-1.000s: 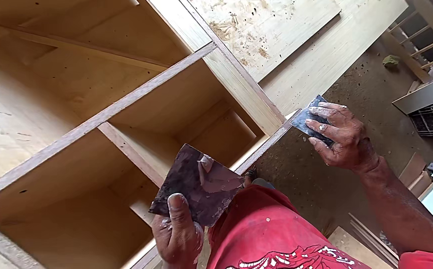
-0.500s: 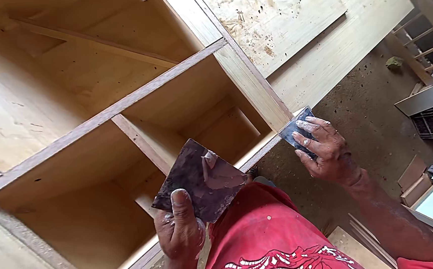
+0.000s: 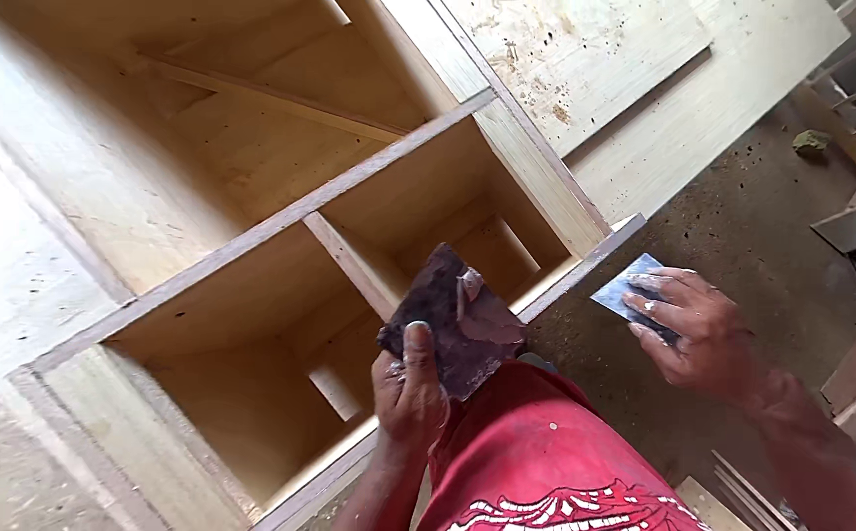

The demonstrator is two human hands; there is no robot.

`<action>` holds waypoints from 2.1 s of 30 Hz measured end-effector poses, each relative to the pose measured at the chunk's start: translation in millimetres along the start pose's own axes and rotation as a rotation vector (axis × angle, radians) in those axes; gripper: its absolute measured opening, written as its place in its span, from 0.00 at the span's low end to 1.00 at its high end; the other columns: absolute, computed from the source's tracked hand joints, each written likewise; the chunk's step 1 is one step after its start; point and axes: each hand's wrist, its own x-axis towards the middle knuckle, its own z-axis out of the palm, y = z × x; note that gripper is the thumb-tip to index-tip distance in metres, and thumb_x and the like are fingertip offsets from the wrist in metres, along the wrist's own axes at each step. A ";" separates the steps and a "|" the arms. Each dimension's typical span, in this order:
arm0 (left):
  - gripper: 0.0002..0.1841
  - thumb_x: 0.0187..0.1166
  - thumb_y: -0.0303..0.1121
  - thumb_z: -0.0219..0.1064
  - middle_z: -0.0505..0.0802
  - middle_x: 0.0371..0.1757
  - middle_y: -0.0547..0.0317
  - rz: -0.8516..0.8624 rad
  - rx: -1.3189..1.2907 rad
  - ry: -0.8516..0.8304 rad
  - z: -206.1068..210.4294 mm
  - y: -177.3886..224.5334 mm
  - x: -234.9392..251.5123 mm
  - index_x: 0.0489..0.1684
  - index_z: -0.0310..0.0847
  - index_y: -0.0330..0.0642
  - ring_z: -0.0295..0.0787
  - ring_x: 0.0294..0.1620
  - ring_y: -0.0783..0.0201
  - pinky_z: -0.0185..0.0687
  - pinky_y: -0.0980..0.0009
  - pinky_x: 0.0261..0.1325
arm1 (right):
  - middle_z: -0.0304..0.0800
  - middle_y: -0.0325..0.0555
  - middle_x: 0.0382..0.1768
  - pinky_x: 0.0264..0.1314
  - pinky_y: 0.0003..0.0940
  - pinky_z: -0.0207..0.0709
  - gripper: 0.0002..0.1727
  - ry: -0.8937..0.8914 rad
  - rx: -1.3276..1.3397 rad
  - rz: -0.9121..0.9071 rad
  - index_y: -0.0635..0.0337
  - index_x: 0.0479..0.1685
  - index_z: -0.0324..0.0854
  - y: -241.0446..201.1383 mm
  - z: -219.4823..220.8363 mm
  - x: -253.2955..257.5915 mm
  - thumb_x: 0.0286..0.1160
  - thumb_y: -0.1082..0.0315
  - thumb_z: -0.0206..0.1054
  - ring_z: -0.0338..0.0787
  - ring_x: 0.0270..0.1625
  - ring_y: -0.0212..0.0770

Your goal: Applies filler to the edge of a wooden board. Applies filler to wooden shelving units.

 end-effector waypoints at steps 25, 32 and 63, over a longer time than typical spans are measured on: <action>0.15 0.89 0.53 0.55 0.95 0.42 0.80 0.108 0.027 -0.065 -12.2 -1.7 5.4 0.54 0.84 0.60 0.93 0.44 0.79 0.91 0.76 0.52 | 0.89 0.50 0.68 0.75 0.53 0.77 0.25 0.147 -0.117 -0.012 0.55 0.65 0.89 -4.7 12.8 25.5 0.71 0.54 0.64 0.82 0.77 0.54; 0.15 0.89 0.52 0.55 0.95 0.42 0.79 0.064 0.025 -0.050 -5.2 -11.6 -7.5 0.52 0.85 0.58 0.93 0.44 0.79 0.91 0.77 0.52 | 0.87 0.51 0.71 0.75 0.55 0.76 0.23 0.086 -0.102 -0.017 0.54 0.61 0.91 9.3 22.5 33.3 0.73 0.53 0.63 0.79 0.79 0.55; 0.14 0.89 0.53 0.56 0.95 0.45 0.78 0.085 -0.004 0.006 -33.7 -2.8 -9.5 0.56 0.84 0.61 0.92 0.48 0.78 0.90 0.76 0.56 | 0.89 0.47 0.68 0.77 0.53 0.74 0.19 0.104 0.009 -0.016 0.52 0.56 0.93 -34.3 39.0 4.2 0.73 0.56 0.63 0.80 0.78 0.52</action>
